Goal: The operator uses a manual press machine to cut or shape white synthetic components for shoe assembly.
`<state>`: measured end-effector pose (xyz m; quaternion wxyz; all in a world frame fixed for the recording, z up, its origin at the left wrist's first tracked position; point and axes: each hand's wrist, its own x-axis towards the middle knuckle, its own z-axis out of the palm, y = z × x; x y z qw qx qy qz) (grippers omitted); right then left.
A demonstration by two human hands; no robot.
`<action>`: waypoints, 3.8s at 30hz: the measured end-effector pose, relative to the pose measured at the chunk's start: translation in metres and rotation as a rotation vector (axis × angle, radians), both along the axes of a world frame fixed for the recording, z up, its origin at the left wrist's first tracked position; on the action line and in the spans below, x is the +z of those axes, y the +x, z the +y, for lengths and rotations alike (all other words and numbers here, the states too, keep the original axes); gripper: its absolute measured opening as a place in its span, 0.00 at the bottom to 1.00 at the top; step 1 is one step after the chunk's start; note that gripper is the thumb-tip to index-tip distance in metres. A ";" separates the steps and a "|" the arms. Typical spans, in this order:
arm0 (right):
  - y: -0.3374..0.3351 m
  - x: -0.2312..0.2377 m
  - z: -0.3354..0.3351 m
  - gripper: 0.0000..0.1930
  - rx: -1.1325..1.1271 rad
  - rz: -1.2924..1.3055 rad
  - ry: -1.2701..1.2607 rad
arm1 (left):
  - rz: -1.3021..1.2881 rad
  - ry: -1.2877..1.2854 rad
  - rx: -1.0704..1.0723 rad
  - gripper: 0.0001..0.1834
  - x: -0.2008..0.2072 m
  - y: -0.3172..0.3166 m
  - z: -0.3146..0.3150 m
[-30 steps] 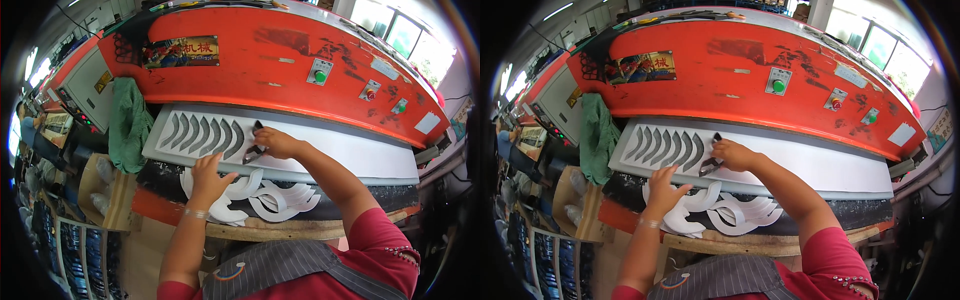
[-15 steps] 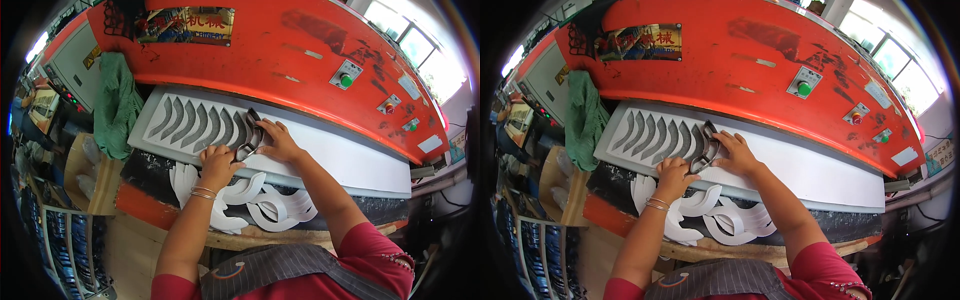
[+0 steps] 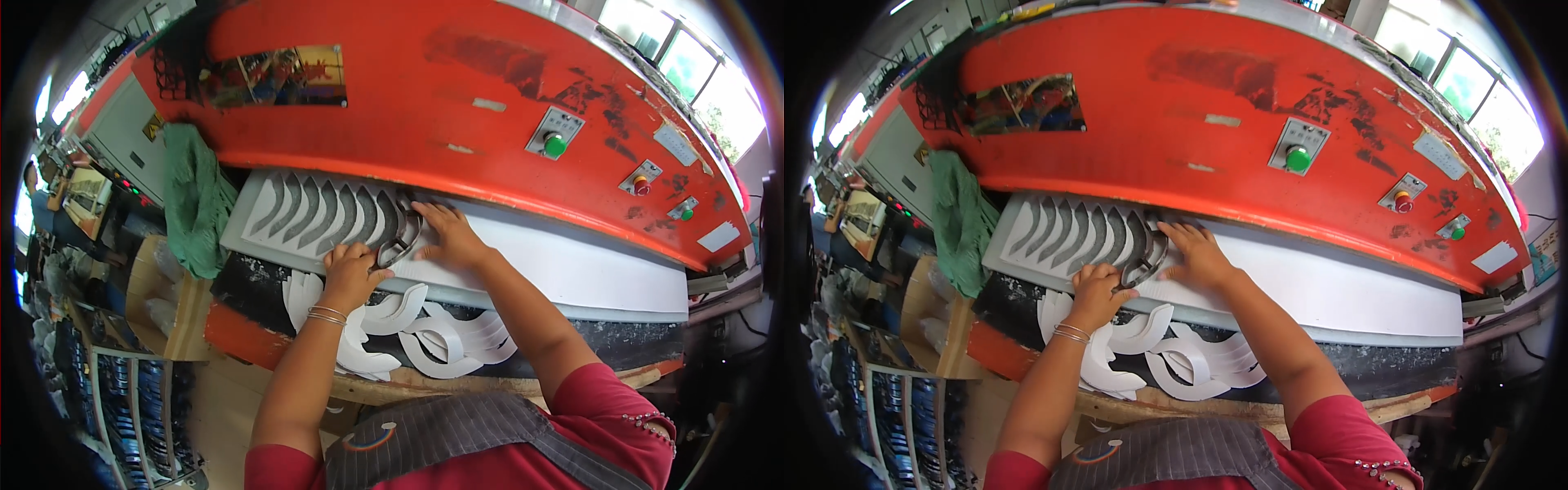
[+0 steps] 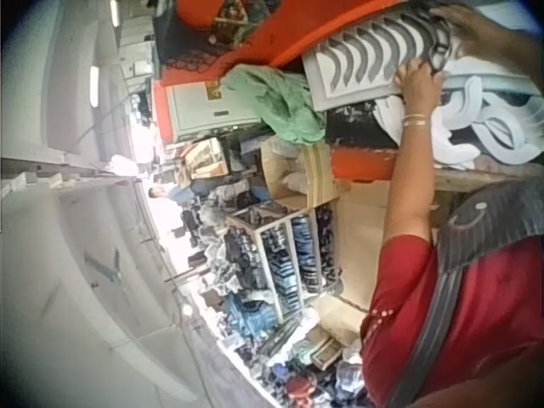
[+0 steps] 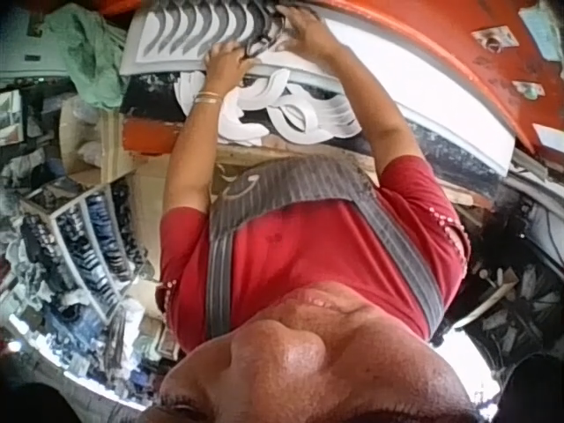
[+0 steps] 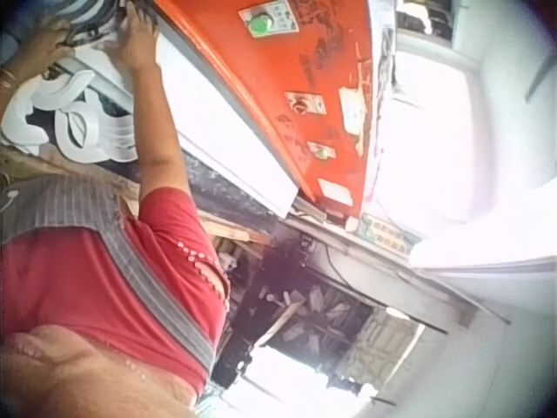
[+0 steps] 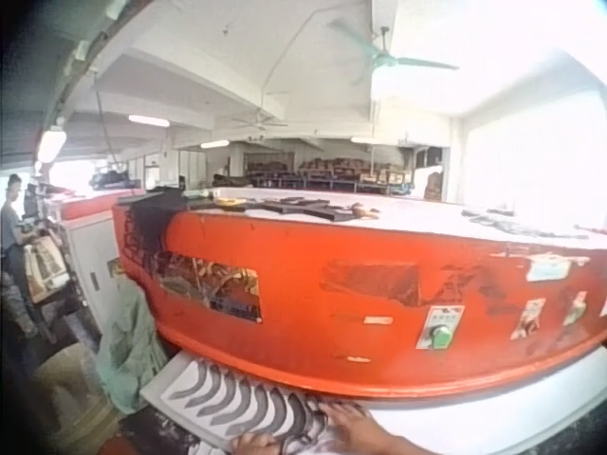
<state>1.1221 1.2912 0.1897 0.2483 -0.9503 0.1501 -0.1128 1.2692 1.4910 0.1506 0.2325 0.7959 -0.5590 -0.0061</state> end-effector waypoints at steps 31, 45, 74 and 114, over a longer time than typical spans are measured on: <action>-0.313 0.186 -0.183 0.30 -1.134 -1.106 -0.311 | 0.368 0.239 -0.282 0.19 0.085 -0.104 -0.034; -0.048 0.139 0.042 0.19 0.205 -0.668 -0.088 | 0.214 -0.038 0.002 0.13 0.030 -0.143 0.037; -0.079 0.094 0.100 0.27 0.103 -0.127 0.124 | -0.125 0.198 0.083 0.29 0.006 -0.073 0.083; -0.152 0.032 0.237 0.32 0.132 -0.303 0.655 | 1.306 -0.627 -0.024 0.14 0.074 -0.188 0.150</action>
